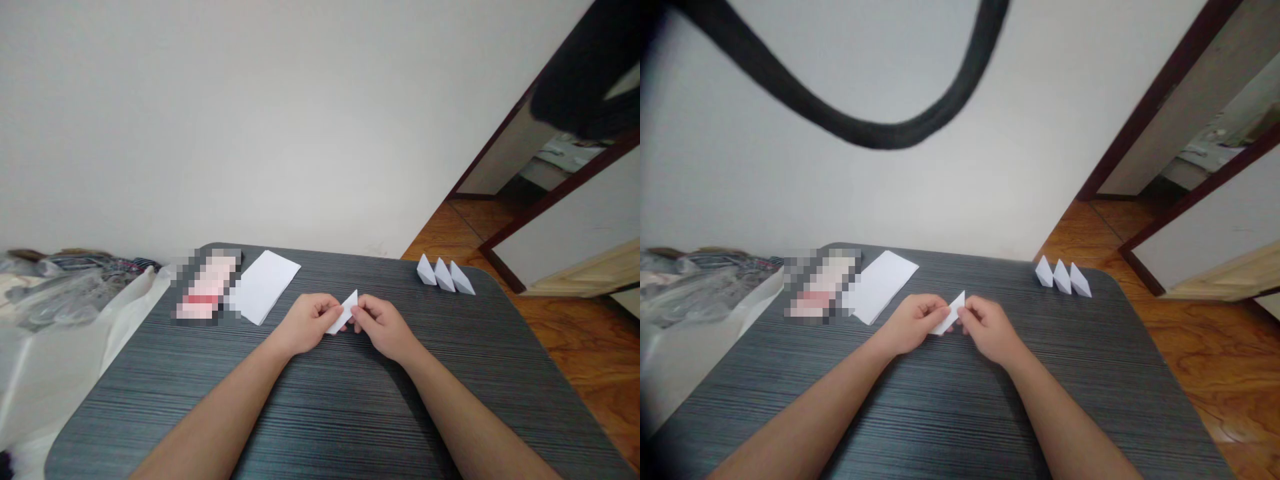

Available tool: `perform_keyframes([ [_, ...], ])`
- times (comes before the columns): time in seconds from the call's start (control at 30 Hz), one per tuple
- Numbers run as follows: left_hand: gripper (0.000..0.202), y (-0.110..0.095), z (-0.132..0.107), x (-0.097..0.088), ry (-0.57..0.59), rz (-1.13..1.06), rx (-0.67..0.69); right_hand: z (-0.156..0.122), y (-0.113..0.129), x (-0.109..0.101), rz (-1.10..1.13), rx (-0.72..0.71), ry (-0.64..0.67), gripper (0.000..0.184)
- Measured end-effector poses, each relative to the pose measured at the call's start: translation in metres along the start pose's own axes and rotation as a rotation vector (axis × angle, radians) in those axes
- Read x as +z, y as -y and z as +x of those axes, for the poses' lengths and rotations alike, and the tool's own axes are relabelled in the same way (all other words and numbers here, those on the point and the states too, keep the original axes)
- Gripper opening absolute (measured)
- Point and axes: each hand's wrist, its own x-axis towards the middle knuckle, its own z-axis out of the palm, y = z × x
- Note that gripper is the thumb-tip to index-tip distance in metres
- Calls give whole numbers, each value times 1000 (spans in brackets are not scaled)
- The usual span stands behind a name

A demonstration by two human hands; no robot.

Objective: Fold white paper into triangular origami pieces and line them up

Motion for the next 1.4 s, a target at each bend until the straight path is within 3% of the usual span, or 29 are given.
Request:
perform_keyframes([
  [0.4,19,8,2,5,-42,-250,-14,0,-14,-1,63,31,-110,22],
  [0.7,18,4,2,4,-99,93,128,0,-12,-2,88,18,-112,20],
  [0.93,17,2,3,3,-99,253,320,0,-8,0,119,40,-93,18],
  [1.13,16,1,1,4,-104,352,275,0,-7,0,164,46,-80,17],
  [1.4,19,0,1,5,-54,320,195,0,-8,3,221,65,-116,12],
])
